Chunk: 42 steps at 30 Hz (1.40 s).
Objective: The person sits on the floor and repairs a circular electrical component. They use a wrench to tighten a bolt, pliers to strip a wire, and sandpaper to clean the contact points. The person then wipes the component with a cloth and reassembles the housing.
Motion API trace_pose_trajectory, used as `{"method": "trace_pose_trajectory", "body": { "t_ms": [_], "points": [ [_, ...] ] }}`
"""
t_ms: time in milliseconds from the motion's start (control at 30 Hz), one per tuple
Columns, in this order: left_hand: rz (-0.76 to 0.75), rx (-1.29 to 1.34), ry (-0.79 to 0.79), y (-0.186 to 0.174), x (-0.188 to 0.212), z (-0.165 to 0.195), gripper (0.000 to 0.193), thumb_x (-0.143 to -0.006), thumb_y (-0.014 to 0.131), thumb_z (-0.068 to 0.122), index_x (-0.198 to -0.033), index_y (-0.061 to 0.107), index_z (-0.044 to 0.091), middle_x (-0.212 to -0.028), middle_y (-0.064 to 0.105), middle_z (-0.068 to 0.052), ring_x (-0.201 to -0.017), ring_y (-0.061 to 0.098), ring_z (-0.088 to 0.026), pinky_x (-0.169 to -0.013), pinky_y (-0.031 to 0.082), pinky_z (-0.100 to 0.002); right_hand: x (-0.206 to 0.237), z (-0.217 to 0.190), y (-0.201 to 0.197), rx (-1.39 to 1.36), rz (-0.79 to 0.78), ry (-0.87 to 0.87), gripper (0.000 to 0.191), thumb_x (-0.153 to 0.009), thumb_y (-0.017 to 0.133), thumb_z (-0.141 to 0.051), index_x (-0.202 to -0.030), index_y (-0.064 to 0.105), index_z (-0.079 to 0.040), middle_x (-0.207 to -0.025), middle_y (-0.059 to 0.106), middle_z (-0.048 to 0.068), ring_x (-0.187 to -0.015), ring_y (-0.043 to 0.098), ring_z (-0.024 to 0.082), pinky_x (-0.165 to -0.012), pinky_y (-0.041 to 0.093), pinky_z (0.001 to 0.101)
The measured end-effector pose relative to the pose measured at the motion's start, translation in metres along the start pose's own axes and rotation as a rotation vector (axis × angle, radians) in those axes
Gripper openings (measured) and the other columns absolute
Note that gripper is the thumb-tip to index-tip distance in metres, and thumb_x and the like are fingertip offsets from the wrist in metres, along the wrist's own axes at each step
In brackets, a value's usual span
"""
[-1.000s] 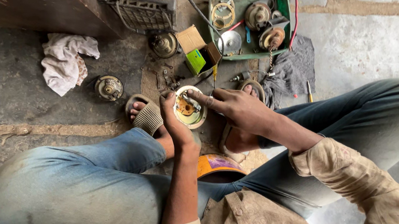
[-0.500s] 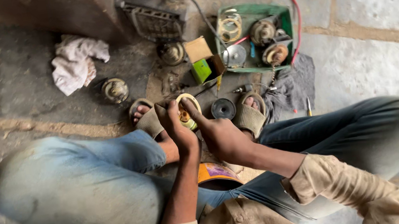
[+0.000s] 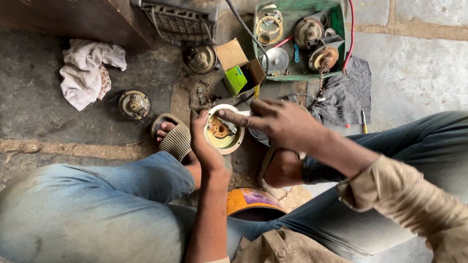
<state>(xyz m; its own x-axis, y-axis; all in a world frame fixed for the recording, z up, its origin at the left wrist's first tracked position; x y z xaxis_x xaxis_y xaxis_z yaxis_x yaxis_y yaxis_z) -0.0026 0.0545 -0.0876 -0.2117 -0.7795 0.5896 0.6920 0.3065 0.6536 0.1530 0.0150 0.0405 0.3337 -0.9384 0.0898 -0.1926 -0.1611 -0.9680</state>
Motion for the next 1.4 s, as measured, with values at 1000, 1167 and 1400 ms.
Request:
{"method": "trace_pose_trajectory", "body": {
  "t_ms": [1000,1167,1400],
  "points": [
    [-0.014,-0.085,0.337,0.025,0.010,0.023,0.014,-0.096,0.054,0.019,-0.104,0.053,0.007,-0.095,0.056,-0.006,-0.093,0.062,-0.020,-0.085,0.052,-0.033,0.005,-0.029,-0.029,-0.476,-0.042,0.141,0.116,-0.062,0.064,0.007,-0.165,0.017,-0.016,-0.113,0.065,0.020,-0.083,0.069,0.040,-0.080,0.058,0.0465],
    [0.026,0.016,0.068,0.009,0.000,0.004,0.022,-0.096,0.058,0.024,-0.111,0.061,0.007,-0.101,0.067,-0.006,-0.094,0.067,-0.018,-0.085,0.054,-0.031,-0.001,-0.002,-0.012,-0.136,-0.126,0.036,0.099,-0.079,0.069,-0.002,-0.162,0.027,-0.037,-0.110,0.065,0.014,-0.095,0.068,0.031,-0.078,0.059,0.0395],
    [-0.044,-0.095,-0.039,0.010,0.001,0.010,0.022,-0.097,0.062,0.023,-0.110,0.062,0.006,-0.100,0.066,-0.006,-0.092,0.066,-0.017,-0.082,0.054,-0.030,0.004,0.018,0.000,-0.011,-0.003,-0.123,0.102,-0.082,0.073,-0.007,-0.164,0.023,-0.044,-0.117,0.065,0.012,-0.105,0.068,0.030,-0.093,0.059,0.0423]
  ]
}}
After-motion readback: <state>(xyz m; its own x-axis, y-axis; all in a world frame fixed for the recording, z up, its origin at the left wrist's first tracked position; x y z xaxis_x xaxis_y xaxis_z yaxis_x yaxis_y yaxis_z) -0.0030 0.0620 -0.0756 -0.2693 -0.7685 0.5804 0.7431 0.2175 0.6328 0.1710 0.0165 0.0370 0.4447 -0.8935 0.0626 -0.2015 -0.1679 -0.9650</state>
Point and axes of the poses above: each hand's wrist, its own x-axis away from the middle knuckle, its own y-axis out of the palm, z = x × y, the point moved 4 cm from there along -x, towards the middle knuckle
